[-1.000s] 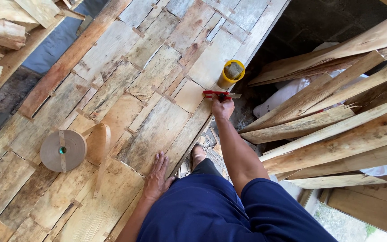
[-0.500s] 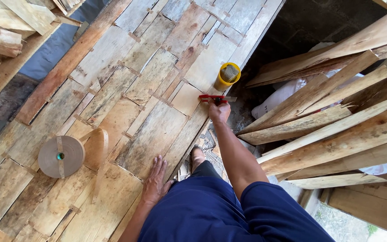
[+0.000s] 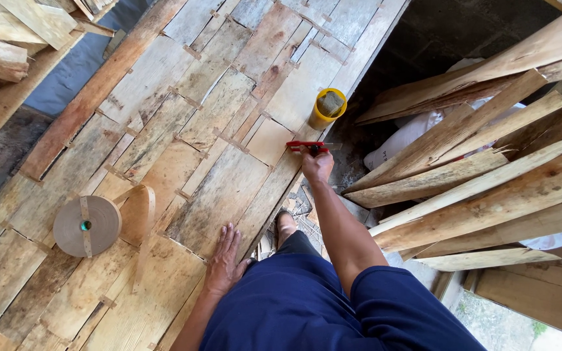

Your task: Applying wood patches or adhesive veneer tape to a wooden surface and trimming it with a utility knife.

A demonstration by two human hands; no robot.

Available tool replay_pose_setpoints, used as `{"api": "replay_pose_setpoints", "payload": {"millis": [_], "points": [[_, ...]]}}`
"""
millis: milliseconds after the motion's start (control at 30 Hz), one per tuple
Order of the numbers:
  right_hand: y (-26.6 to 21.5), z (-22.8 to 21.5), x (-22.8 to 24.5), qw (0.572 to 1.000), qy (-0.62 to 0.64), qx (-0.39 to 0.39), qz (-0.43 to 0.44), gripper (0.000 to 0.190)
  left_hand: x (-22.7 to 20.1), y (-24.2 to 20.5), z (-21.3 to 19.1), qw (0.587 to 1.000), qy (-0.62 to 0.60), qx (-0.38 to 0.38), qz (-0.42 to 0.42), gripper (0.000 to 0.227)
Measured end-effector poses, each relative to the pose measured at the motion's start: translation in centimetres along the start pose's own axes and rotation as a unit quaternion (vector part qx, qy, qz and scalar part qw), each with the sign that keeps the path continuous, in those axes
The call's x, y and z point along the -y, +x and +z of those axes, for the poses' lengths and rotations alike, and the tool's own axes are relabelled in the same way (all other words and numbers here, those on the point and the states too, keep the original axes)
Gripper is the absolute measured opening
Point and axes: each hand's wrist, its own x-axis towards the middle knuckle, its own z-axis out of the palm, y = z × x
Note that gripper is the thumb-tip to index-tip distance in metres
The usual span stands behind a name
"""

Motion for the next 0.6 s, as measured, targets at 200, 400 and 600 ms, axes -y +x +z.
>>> {"api": "replay_pose_setpoints", "payload": {"millis": [200,400,600], "points": [[-0.2,0.6,0.0,0.998,0.053,-0.025,-0.012,0.038,-0.2,-0.3,-0.2,1.000,-0.022,-0.020,0.006,0.097],[-0.1,0.4,-0.7,0.998,0.026,-0.057,0.032,0.037,0.0,-0.3,0.1,0.998,-0.054,-0.030,0.009,0.094],[-3.6,1.6,-2.7,0.987,0.155,0.030,-0.042,0.028,0.0,-0.1,-0.2,0.996,-0.072,-0.048,0.030,0.094]]}}
